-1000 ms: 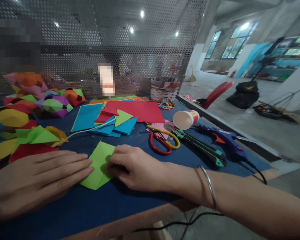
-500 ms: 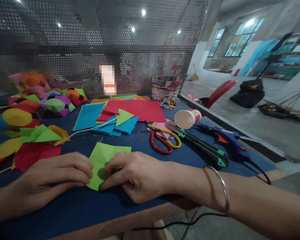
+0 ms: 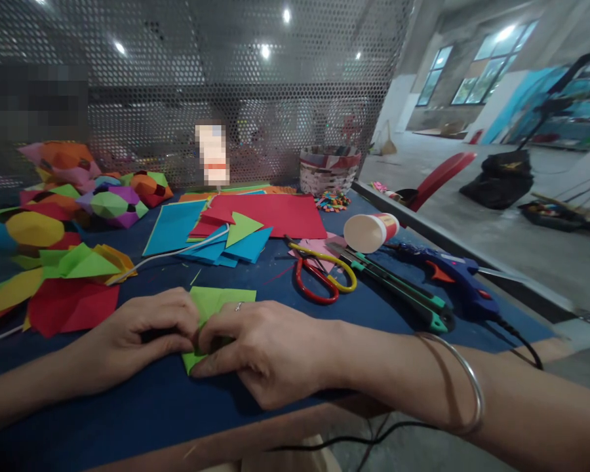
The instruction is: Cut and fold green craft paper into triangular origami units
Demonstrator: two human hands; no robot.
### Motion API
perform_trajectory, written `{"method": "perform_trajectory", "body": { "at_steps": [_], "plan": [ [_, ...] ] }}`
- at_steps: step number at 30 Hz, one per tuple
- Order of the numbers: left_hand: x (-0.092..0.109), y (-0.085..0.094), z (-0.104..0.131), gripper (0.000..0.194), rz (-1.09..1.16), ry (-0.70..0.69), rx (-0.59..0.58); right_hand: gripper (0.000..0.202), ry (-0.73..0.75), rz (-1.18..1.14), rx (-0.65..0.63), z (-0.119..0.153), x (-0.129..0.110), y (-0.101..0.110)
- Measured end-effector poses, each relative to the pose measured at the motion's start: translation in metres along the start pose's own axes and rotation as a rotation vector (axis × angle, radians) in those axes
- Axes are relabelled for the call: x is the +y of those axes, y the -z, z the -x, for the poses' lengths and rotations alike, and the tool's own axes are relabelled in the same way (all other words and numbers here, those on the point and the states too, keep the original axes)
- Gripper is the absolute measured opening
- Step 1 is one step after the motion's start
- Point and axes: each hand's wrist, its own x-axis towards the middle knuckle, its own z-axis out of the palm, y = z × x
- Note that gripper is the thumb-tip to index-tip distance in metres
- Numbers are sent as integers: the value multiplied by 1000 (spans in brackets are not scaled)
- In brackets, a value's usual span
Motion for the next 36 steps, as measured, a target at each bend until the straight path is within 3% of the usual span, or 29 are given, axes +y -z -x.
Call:
{"method": "perform_trajectory", "body": {
  "at_steps": [15, 21, 33, 36],
  "plan": [
    [6, -1, -5, 18, -121, 10, -28, 47, -19, -16, -17, 0, 2, -1],
    [3, -3, -4, 18, -134, 17, -29, 54, -44, -91, 46, 0, 4, -2],
    [6, -1, -5, 16, -129, 31, -37, 50, -73, 48, -80, -2, 2, -5],
    [3, -2, -3, 13, -154, 88, -8, 51, -93, 59, -110, -2, 1, -4]
  ]
}}
